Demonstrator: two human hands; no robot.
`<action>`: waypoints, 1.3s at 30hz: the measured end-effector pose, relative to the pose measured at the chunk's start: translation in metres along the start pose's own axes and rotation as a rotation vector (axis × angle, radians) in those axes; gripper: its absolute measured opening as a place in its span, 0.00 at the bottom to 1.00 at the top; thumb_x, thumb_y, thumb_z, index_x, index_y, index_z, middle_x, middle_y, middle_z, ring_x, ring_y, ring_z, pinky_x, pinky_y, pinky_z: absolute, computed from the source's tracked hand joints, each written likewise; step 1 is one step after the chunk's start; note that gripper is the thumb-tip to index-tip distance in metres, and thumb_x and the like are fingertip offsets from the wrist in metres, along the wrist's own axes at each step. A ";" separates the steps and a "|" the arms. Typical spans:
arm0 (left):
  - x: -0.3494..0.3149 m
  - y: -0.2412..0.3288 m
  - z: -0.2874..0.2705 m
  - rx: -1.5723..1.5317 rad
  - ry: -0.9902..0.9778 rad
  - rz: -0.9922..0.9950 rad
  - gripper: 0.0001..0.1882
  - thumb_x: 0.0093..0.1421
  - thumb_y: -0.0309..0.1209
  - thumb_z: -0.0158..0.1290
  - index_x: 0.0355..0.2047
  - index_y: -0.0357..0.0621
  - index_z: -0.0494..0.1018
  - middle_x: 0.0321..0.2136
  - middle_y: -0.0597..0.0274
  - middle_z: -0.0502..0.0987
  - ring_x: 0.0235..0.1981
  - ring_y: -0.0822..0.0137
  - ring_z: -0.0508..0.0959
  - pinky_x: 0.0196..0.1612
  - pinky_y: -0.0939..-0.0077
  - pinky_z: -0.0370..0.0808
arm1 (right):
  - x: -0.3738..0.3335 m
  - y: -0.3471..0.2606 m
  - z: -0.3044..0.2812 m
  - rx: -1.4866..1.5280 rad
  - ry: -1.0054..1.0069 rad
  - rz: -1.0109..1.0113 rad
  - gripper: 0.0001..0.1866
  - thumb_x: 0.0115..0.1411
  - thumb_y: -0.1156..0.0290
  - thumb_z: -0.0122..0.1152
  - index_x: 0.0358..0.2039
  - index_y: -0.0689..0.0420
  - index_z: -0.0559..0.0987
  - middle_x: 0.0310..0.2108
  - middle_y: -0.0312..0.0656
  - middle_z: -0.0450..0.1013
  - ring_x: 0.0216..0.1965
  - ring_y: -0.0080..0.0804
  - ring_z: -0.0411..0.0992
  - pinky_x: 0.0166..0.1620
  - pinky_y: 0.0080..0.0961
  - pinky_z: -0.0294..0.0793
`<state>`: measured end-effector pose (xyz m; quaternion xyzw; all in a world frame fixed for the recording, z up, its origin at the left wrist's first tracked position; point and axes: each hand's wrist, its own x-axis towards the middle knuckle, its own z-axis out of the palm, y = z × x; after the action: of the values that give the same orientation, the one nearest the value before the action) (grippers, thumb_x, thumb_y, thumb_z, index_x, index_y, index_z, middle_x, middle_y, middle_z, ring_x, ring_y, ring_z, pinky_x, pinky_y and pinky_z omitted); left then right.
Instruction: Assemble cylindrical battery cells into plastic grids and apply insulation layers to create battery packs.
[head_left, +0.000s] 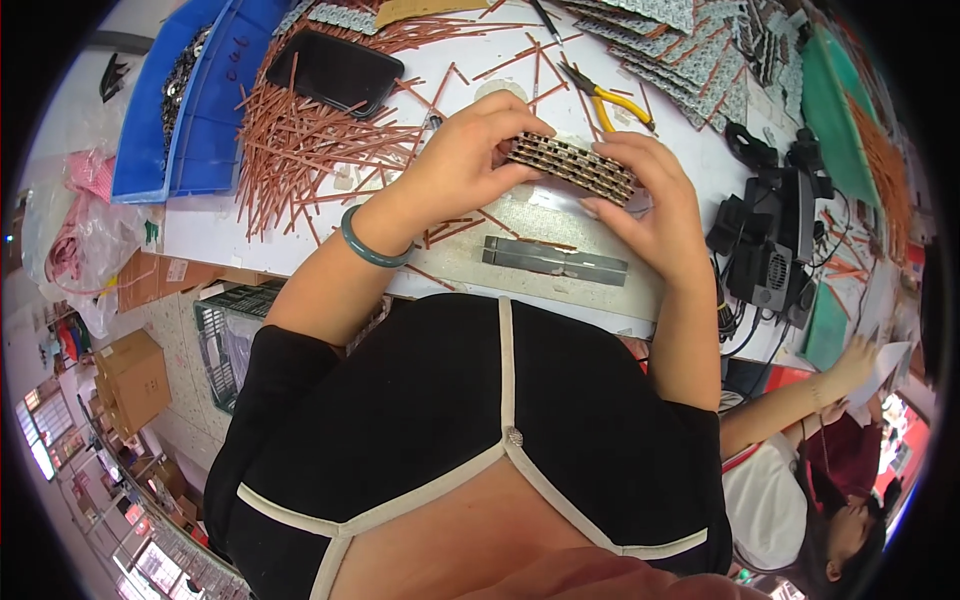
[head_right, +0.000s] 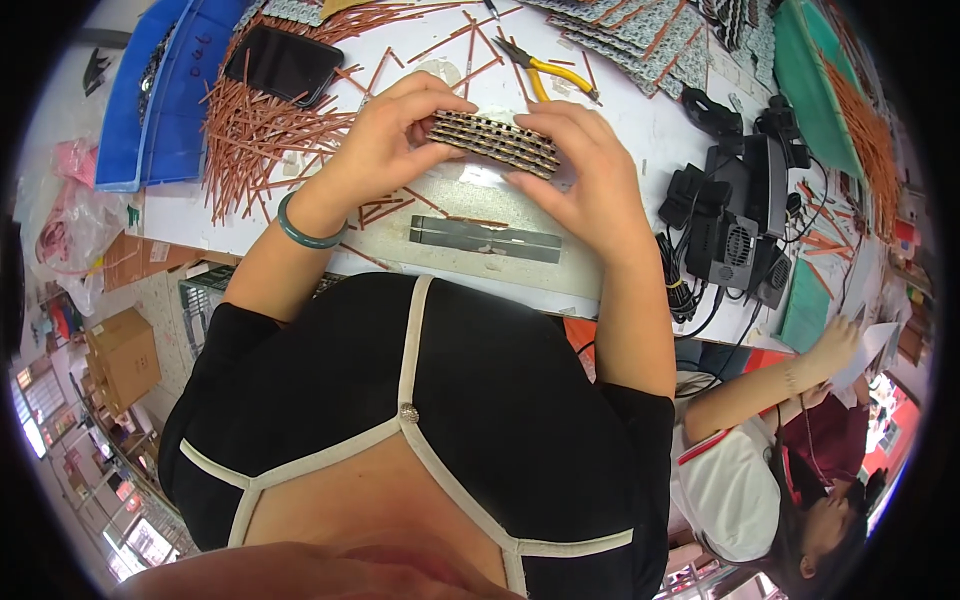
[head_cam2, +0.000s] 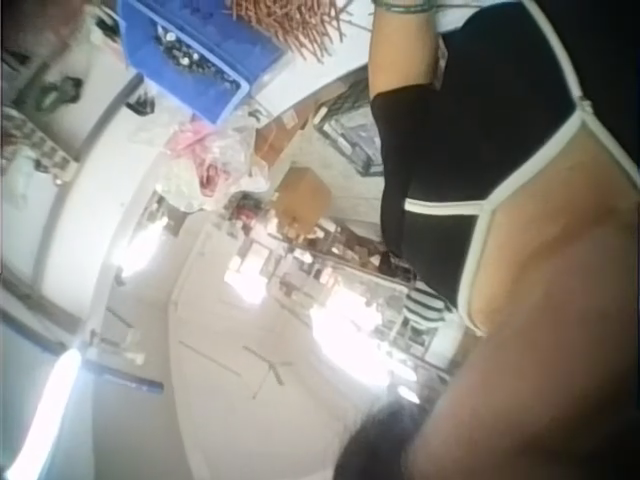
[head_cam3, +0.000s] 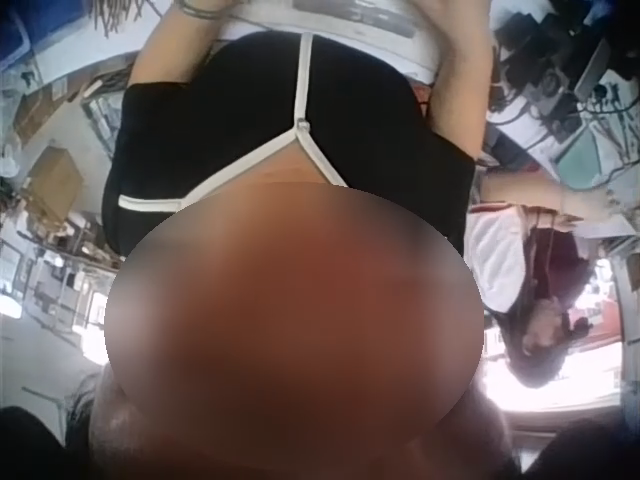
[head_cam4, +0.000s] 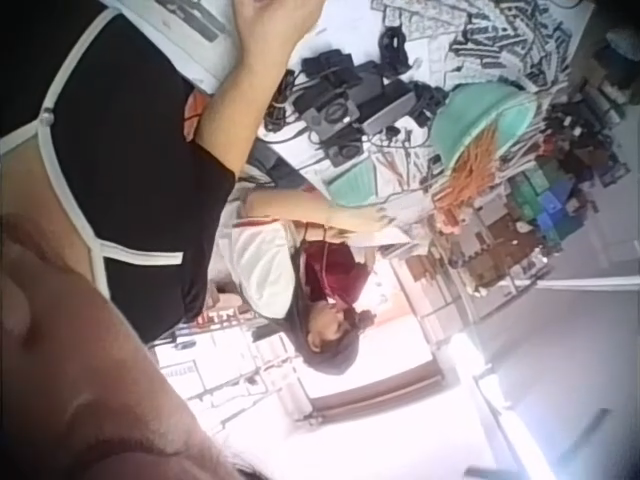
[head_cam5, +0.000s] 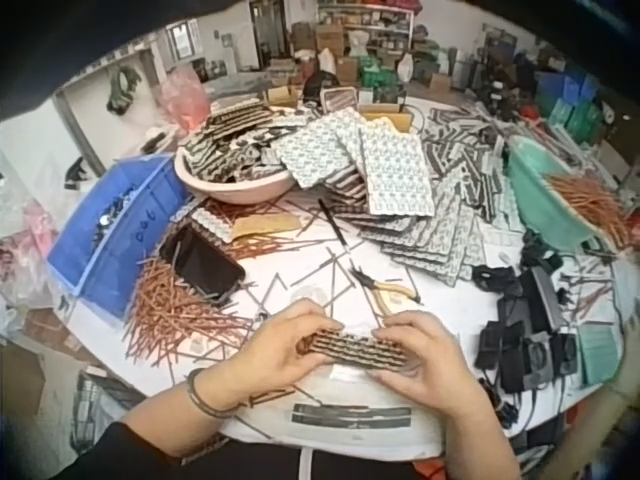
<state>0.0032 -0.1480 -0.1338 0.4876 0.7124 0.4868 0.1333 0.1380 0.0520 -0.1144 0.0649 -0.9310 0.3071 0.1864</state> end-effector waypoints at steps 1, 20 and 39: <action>-0.001 -0.002 0.000 -0.008 0.010 0.010 0.21 0.45 0.22 0.61 0.42 0.42 0.75 0.35 0.65 0.70 0.29 0.75 0.69 0.31 0.85 0.68 | 0.000 -0.004 0.001 0.136 -0.042 0.098 0.24 0.44 0.73 0.69 0.44 0.59 0.76 0.40 0.44 0.73 0.40 0.35 0.73 0.43 0.27 0.72; -0.009 0.062 0.011 0.796 -0.168 0.187 0.16 0.51 0.25 0.50 0.42 0.43 0.68 0.35 0.56 0.74 0.37 0.58 0.76 0.40 0.68 0.72 | -0.012 -0.039 -0.021 0.836 -0.268 0.569 0.25 0.51 0.68 0.64 0.49 0.62 0.70 0.37 0.39 0.71 0.28 0.17 0.69 0.23 0.12 0.66; -0.025 0.068 0.020 -1.026 -0.581 -0.744 0.41 0.61 0.66 0.25 0.36 0.35 0.69 0.22 0.61 0.73 0.16 0.72 0.73 0.14 0.86 0.66 | -0.035 -0.043 0.005 0.938 0.028 0.613 0.11 0.65 0.64 0.48 0.31 0.56 0.74 0.27 0.34 0.74 0.21 0.11 0.66 0.20 0.08 0.58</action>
<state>0.0669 -0.1540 -0.0946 0.1969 0.4477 0.5337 0.6899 0.1786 0.0147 -0.1075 -0.1367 -0.6685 0.7292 0.0521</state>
